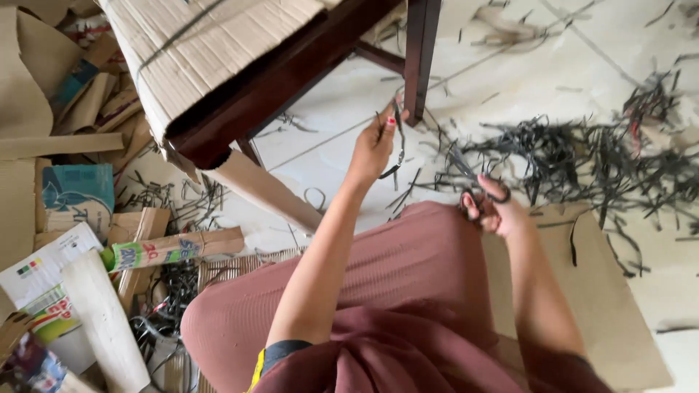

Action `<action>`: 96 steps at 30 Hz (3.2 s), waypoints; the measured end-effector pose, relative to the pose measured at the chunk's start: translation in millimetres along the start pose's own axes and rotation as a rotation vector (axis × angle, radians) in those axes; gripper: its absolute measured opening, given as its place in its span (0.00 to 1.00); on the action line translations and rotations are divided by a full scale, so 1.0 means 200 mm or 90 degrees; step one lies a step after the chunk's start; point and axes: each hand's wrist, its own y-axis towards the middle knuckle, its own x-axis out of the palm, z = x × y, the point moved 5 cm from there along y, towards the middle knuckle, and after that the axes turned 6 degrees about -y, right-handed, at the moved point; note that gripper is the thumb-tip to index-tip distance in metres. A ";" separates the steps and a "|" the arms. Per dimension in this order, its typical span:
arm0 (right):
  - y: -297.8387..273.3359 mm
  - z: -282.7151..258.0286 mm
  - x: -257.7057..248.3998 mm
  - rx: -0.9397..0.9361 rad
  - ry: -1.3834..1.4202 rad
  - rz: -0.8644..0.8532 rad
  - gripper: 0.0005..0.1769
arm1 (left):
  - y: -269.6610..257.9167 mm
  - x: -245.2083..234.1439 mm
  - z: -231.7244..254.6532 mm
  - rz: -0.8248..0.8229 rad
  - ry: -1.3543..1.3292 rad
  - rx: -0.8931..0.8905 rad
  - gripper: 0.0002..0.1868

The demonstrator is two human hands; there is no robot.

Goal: Wrapping chair legs with protective cardboard and securing them with plastic ties.

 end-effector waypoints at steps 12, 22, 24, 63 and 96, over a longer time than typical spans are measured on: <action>0.84 0.56 -0.32 0.056 -0.945 -0.111 0.14 | -0.26 -0.34 -0.19 0.026 0.063 -0.026 0.21; 0.66 0.13 -0.91 0.112 -0.719 0.475 0.19 | -0.33 -0.37 -0.16 0.016 0.080 -0.086 0.18; 0.65 0.16 -1.06 0.134 -0.371 0.410 0.30 | -0.35 -0.38 -0.16 0.020 0.098 -0.072 0.17; 1.61 -0.31 -0.21 -0.107 -0.778 0.493 0.22 | -0.61 -0.51 -0.60 -0.135 0.299 -0.365 0.17; 0.76 -0.06 1.04 -0.095 -0.436 0.101 0.11 | -0.72 -0.62 -0.52 -0.053 0.267 -0.156 0.14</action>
